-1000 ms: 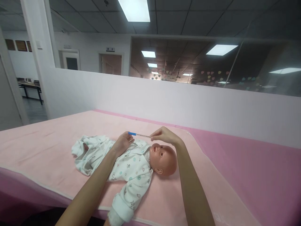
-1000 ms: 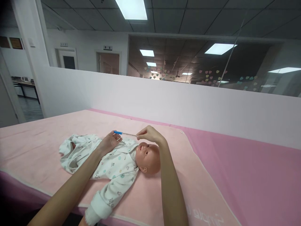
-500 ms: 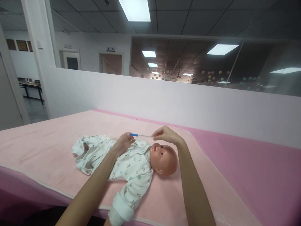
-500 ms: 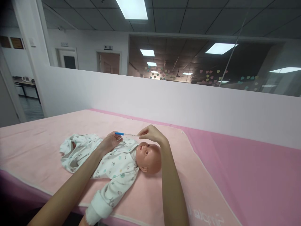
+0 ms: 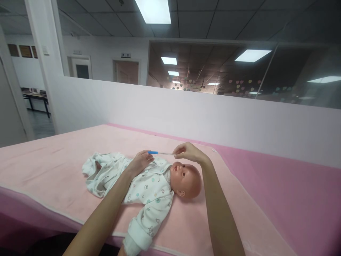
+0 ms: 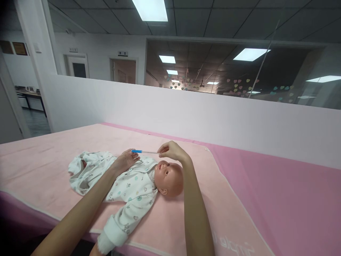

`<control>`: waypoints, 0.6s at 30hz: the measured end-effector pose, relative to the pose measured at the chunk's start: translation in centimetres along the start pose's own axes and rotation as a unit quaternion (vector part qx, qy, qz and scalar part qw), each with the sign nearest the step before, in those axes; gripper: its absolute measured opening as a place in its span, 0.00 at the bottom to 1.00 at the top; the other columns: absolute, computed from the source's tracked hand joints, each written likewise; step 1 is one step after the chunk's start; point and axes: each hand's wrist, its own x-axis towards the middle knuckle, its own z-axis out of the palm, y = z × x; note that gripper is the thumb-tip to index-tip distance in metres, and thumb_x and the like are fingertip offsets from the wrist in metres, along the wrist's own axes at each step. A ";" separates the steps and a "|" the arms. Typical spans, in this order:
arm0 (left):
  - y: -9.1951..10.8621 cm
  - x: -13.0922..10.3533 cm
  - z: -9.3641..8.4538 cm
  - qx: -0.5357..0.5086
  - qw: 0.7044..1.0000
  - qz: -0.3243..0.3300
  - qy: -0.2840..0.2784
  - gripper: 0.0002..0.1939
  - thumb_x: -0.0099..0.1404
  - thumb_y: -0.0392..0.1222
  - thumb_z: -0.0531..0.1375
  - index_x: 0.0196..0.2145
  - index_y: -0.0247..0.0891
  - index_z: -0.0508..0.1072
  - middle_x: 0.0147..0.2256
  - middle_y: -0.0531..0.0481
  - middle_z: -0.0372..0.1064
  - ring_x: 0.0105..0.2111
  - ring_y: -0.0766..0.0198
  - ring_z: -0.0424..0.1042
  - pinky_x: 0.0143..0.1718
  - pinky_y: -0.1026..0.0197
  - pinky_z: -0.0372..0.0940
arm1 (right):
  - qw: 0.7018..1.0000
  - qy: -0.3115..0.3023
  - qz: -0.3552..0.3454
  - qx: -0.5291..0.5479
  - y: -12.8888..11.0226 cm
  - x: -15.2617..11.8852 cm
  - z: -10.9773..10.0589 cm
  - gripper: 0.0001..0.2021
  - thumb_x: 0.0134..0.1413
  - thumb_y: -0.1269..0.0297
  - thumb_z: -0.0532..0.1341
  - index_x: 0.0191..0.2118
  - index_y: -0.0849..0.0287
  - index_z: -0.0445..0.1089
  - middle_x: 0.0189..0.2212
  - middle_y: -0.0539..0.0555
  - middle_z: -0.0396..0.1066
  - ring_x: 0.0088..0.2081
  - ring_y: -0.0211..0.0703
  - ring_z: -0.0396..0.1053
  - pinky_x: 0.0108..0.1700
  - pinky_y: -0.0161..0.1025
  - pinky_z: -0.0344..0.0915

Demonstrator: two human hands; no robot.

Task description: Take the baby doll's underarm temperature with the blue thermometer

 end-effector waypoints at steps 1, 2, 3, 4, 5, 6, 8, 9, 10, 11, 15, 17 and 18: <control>0.0 0.0 0.0 -0.001 1.000 0.000 -0.003 0.07 0.48 0.37 0.67 0.27 0.35 0.73 0.23 0.52 0.69 0.27 0.67 0.66 0.38 0.59 0.61 | 1.000 0.000 0.001 0.000 0.0 0.0 0.0 0.06 0.38 0.70 0.64 0.29 0.62 0.73 0.30 0.54 0.74 0.35 0.43 0.70 0.37 0.35 0.65; 0.0 0.0 0.0 -0.002 1.000 0.001 -0.006 0.07 0.48 0.37 0.67 0.26 0.35 0.73 0.22 0.52 0.68 0.27 0.67 0.66 0.38 0.59 0.61 | 1.000 -0.001 0.002 0.000 0.0 0.0 0.0 0.06 0.38 0.70 0.63 0.29 0.62 0.73 0.31 0.54 0.74 0.35 0.43 0.70 0.37 0.36 0.65; 0.0 0.0 0.0 -0.002 1.000 0.001 -0.010 0.08 0.48 0.38 0.67 0.25 0.35 0.72 0.22 0.53 0.68 0.27 0.67 0.66 0.38 0.59 0.60 | 1.000 -0.003 0.003 0.001 0.0 0.0 0.0 0.07 0.39 0.69 0.63 0.29 0.62 0.74 0.31 0.54 0.74 0.36 0.43 0.70 0.37 0.36 0.65; 0.0 0.0 0.0 -0.003 1.000 0.001 -0.013 0.08 0.48 0.39 0.67 0.24 0.34 0.72 0.21 0.53 0.67 0.27 0.67 0.66 0.38 0.59 0.60 | 1.000 -0.005 0.004 0.001 0.0 0.0 0.0 0.07 0.39 0.68 0.63 0.29 0.62 0.74 0.32 0.54 0.74 0.36 0.43 0.70 0.37 0.36 0.65; 0.0 0.0 0.0 -0.003 1.000 0.000 -0.016 0.09 0.47 0.39 0.67 0.24 0.34 0.71 0.21 0.53 0.67 0.27 0.67 0.66 0.38 0.60 0.60 | 1.000 -0.007 0.004 0.002 0.1 0.0 0.0 0.07 0.39 0.68 0.63 0.30 0.62 0.74 0.32 0.54 0.74 0.37 0.43 0.70 0.38 0.36 0.65; 0.0 0.0 0.0 -0.003 1.000 -0.001 -0.018 0.09 0.47 0.40 0.67 0.23 0.34 0.71 0.21 0.53 0.66 0.27 0.67 0.65 0.38 0.60 0.60 | 1.000 -0.010 0.005 0.003 0.1 0.0 0.0 0.07 0.39 0.67 0.63 0.29 0.62 0.74 0.32 0.54 0.74 0.37 0.44 0.70 0.38 0.36 0.64; 0.0 0.0 0.1 -0.004 1.000 0.000 -0.020 0.09 0.47 0.40 0.68 0.23 0.35 0.71 0.21 0.53 0.65 0.26 0.67 0.64 0.37 0.60 0.60 | 1.000 -0.015 0.005 0.003 0.1 0.0 -0.1 0.08 0.38 0.66 0.63 0.29 0.61 0.74 0.32 0.54 0.74 0.37 0.44 0.69 0.38 0.36 0.64; 0.0 0.0 0.1 -0.004 1.000 0.000 -0.022 0.09 0.47 0.40 0.67 0.23 0.35 0.71 0.20 0.53 0.65 0.26 0.68 0.64 0.37 0.60 0.60 | 1.000 -0.017 0.005 0.003 0.1 0.1 -0.1 0.08 0.38 0.65 0.63 0.28 0.61 0.74 0.31 0.53 0.74 0.36 0.44 0.69 0.37 0.37 0.63; 0.0 -0.1 0.2 -0.005 1.000 0.001 -0.023 0.10 0.47 0.41 0.67 0.22 0.35 0.71 0.20 0.53 0.65 0.26 0.68 0.64 0.37 0.60 0.60 | 1.000 -0.019 0.005 0.002 0.0 0.1 -0.1 0.08 0.37 0.65 0.63 0.28 0.61 0.74 0.30 0.53 0.74 0.35 0.44 0.69 0.37 0.37 0.63; 0.1 -0.1 0.2 -0.006 1.000 0.001 -0.024 0.10 0.47 0.41 0.67 0.22 0.35 0.70 0.20 0.53 0.65 0.26 0.67 0.64 0.36 0.60 0.60 | 1.000 -0.020 0.006 0.000 0.0 0.1 -0.1 0.08 0.37 0.64 0.63 0.27 0.61 0.74 0.29 0.53 0.74 0.35 0.44 0.69 0.36 0.37 0.63; 0.1 0.0 0.3 -0.010 1.000 0.001 -0.028 0.11 0.46 0.42 0.67 0.21 0.35 0.69 0.21 0.53 0.64 0.26 0.67 0.64 0.36 0.60 0.60 | 1.000 -0.022 0.008 -0.012 -0.2 0.0 -0.1 0.08 0.37 0.63 0.63 0.26 0.61 0.74 0.28 0.52 0.73 0.34 0.43 0.68 0.35 0.36 0.62; 0.1 0.0 0.2 -0.011 1.000 0.001 -0.028 0.11 0.46 0.42 0.67 0.20 0.35 0.68 0.20 0.54 0.64 0.26 0.67 0.63 0.36 0.60 0.60 | 1.000 -0.023 0.009 -0.014 -0.3 0.0 -0.1 0.08 0.37 0.63 0.63 0.26 0.61 0.74 0.28 0.52 0.73 0.34 0.42 0.67 0.35 0.35 0.61; 0.1 0.0 0.2 -0.011 1.000 0.001 -0.027 0.11 0.46 0.42 0.67 0.20 0.35 0.68 0.20 0.54 0.64 0.25 0.67 0.63 0.36 0.60 0.60 | 1.000 -0.023 0.009 -0.014 -0.3 0.0 -0.1 0.08 0.37 0.63 0.63 0.26 0.61 0.74 0.28 0.52 0.73 0.34 0.42 0.67 0.35 0.35 0.61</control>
